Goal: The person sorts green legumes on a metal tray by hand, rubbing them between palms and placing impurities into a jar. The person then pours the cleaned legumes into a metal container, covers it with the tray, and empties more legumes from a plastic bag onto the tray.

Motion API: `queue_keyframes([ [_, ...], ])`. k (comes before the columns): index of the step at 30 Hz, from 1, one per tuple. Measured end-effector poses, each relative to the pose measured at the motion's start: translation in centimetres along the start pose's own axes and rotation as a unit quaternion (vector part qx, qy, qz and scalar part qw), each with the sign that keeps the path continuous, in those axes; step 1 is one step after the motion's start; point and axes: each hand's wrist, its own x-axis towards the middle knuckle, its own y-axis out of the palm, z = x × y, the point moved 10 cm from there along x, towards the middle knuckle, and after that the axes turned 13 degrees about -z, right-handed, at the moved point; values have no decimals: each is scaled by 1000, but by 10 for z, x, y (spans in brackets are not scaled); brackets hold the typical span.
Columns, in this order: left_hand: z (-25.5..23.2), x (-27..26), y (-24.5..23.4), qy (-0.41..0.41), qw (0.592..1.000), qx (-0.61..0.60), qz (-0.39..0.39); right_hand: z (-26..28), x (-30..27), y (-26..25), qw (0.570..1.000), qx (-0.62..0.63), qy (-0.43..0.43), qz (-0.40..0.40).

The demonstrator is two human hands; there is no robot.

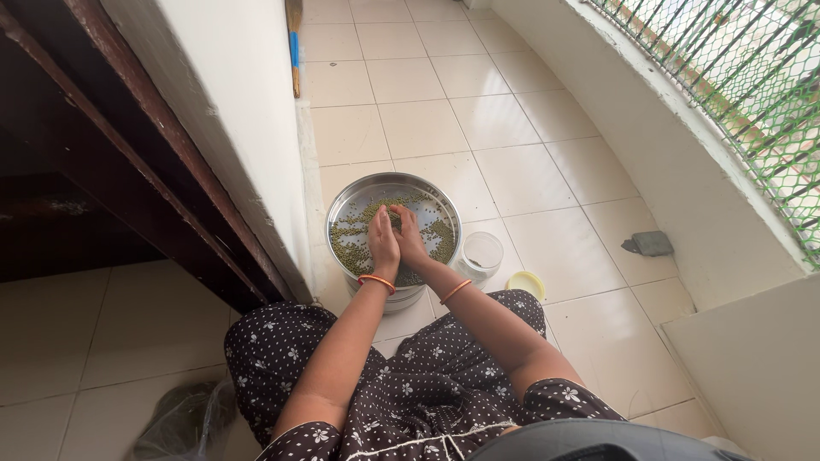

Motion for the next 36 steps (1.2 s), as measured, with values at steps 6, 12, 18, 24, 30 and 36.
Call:
queue_keyframes([
  [6, 20, 5, 5, -112, 979, -170, -8, -26, -9, 23, 953, 231, 197, 1],
  [12, 38, 0, -2, -279, 864, -408, -95, -45, -10, 24, 778, 541, 308, -87],
  [18, 29, -10, -7, -308, 834, -447, -98, -36, -13, 9, 781, 520, 317, -140],
  [24, 23, -16, 14, -368, 764, -529, -26, -33, -19, -9, 753, 540, 300, -226],
  [30, 11, -11, 17, -302, 894, -332, -8, -64, -18, -1, 714, 571, 330, -236],
  [36, -13, -21, 56, -325, 845, -424, 20, -54, -3, -36, 672, 605, 336, -262],
])
